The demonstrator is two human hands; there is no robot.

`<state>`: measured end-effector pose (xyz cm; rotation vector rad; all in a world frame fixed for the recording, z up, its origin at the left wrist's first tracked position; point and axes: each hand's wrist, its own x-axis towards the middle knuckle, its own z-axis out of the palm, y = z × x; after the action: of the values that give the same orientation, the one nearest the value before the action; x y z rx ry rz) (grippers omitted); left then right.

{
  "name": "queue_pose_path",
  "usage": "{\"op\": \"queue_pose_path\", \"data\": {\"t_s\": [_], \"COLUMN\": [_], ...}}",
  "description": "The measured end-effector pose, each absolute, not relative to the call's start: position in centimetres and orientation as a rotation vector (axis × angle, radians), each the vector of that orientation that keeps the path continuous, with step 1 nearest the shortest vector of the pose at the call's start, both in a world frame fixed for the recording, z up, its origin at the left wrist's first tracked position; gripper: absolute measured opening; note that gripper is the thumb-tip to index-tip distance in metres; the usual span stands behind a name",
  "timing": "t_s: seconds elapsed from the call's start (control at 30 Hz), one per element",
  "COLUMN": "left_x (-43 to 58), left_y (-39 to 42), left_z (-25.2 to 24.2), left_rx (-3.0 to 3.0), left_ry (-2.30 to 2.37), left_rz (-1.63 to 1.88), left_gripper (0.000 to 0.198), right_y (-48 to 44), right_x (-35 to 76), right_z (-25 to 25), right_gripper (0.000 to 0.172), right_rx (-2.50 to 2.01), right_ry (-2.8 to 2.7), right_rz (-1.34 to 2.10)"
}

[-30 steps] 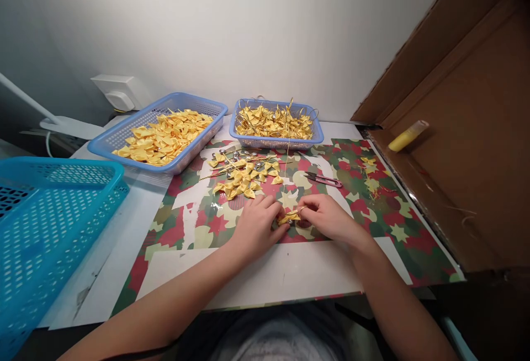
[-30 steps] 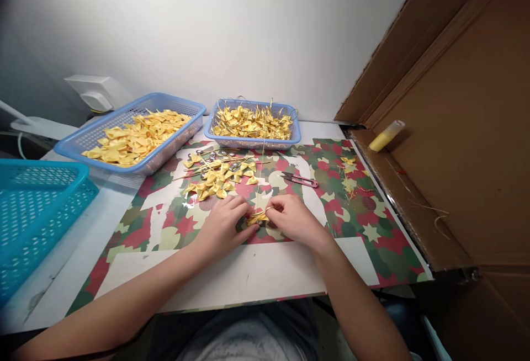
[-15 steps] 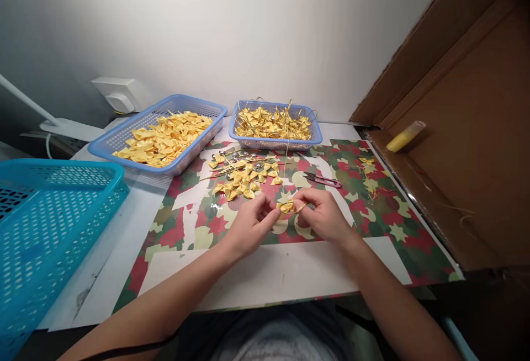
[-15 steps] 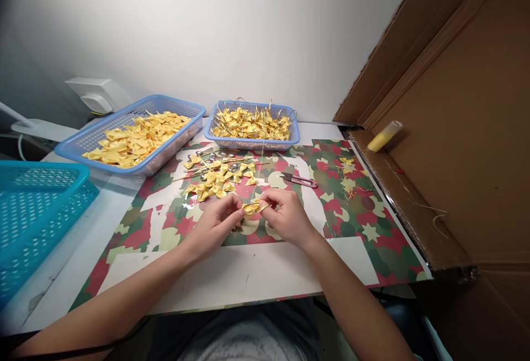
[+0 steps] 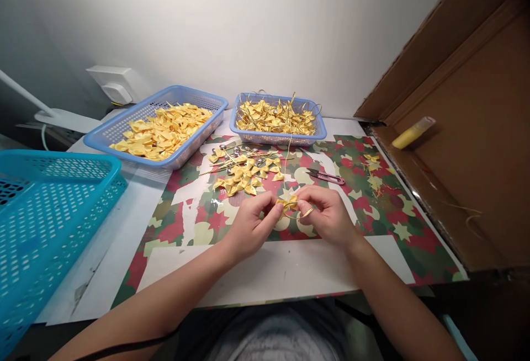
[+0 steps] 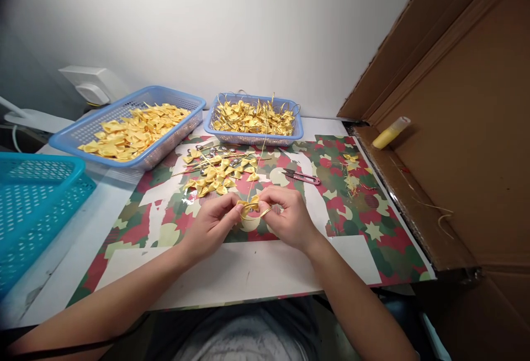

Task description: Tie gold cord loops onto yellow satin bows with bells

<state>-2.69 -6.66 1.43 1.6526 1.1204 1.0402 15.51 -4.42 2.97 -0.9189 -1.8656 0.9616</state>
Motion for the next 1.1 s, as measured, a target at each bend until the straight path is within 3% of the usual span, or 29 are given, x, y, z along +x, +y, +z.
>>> {"op": "queue_pose_path", "data": {"t_s": [0.6, 0.97, 1.1], "left_x": [-2.6, -2.4, -2.4], "left_y": [-6.7, -6.6, -6.4], "left_z": [1.3, 1.1, 1.2], "left_rx": [1.832, 1.862, 1.827], "left_ry": [1.115, 1.193, 1.203], "left_rz": [1.057, 1.081, 1.075], "left_gripper": [0.016, 0.021, 0.022], "right_y": [-4.8, -4.7, -5.1], "right_x": [14.9, 14.6, 14.4], "right_z": [2.8, 2.6, 2.5], "right_gripper": [0.02, 0.021, 0.023], "right_rx": [-0.903, -0.915, -1.046], "right_ry": [-1.972, -1.99, -1.879], "right_rz": [0.738, 0.722, 0.568]}}
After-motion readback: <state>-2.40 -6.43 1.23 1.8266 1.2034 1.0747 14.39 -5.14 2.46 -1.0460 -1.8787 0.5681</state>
